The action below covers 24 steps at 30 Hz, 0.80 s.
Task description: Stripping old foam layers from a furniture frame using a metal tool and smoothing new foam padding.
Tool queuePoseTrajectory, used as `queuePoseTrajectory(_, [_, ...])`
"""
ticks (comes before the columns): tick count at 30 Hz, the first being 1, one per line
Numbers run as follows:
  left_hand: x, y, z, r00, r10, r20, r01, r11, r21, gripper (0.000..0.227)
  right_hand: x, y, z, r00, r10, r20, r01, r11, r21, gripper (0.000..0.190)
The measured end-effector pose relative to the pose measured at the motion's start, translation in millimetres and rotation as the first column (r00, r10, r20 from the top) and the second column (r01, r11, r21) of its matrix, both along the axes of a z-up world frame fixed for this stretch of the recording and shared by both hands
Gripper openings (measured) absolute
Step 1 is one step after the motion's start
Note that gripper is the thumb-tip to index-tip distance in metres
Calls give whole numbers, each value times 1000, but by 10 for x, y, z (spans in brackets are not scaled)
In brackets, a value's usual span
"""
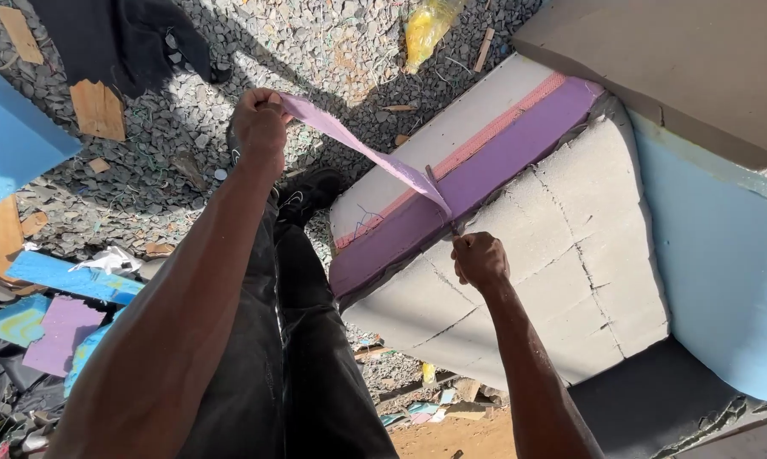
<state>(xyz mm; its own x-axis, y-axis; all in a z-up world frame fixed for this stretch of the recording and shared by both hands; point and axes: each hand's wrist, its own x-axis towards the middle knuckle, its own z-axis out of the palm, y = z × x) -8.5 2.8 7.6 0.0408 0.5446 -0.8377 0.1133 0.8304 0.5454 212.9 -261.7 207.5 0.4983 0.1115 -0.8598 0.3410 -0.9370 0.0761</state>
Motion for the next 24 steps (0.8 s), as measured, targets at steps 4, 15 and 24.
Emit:
queuePoseTrajectory(4, [-41, 143, -76, 999, 38, 0, -38, 999, 26, 15, -241, 170, 711, 994, -109, -16, 107, 990, -97, 35])
queuePoseTrajectory(15, [-68, 244, -49, 999, 14, 39, -13, 1000, -19, 14, -38, 147, -213, 999, 39, -28, -43, 989, -140, 41])
queuePoseTrajectory(24, [-279, 340, -85, 999, 5, 38, -7, 999, 44, 13, -290, 78, 579, 988, -136, -71, 127, 986, -110, 37])
